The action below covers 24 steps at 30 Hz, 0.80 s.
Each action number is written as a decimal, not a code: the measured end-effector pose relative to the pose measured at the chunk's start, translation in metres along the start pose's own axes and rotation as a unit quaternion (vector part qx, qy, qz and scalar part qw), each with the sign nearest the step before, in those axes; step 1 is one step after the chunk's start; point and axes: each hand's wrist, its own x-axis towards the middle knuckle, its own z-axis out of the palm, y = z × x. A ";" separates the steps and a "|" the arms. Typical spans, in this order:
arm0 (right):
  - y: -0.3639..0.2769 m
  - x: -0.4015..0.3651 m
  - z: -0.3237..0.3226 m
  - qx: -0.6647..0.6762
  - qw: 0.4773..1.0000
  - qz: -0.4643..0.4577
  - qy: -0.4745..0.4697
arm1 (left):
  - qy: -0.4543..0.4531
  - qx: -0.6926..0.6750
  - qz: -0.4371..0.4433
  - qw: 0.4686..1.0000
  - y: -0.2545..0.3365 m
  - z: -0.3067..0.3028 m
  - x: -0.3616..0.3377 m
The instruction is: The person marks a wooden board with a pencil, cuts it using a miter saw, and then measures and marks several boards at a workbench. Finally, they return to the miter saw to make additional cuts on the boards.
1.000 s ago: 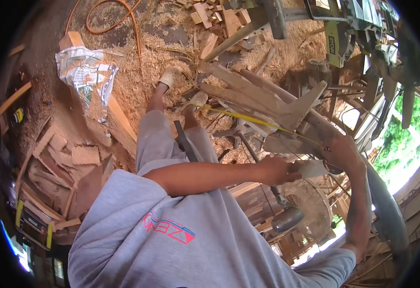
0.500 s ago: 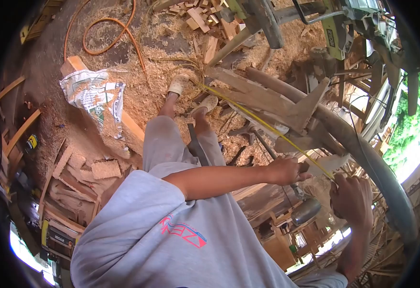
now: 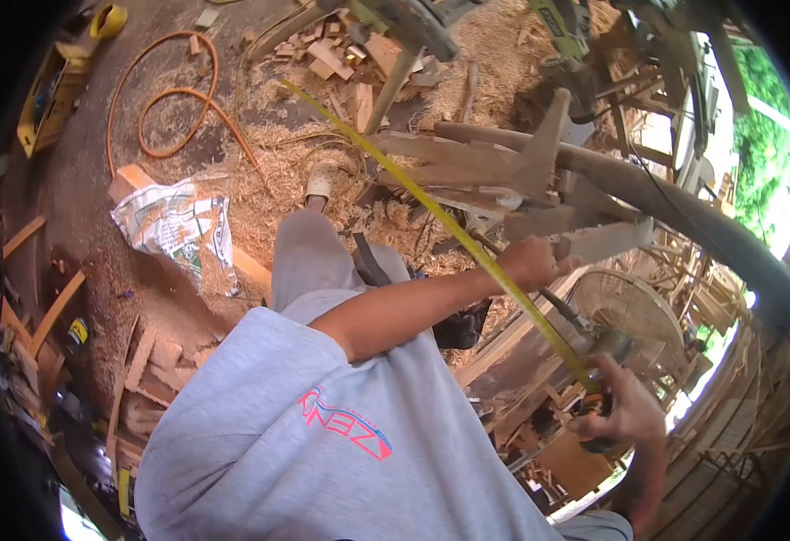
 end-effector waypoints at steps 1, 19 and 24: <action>0.013 -0.004 0.016 0.034 0.999 -0.007 -0.007 | 0.033 -0.020 0.011 0.999 0.003 -0.001 -0.004; 0.194 -0.052 0.281 0.444 0.875 -0.119 -0.149 | -0.026 0.070 -0.012 0.997 -0.009 -0.024 0.011; 0.222 -0.058 0.365 0.525 0.843 -0.062 -0.096 | -0.111 0.069 0.052 0.990 -0.015 -0.047 0.024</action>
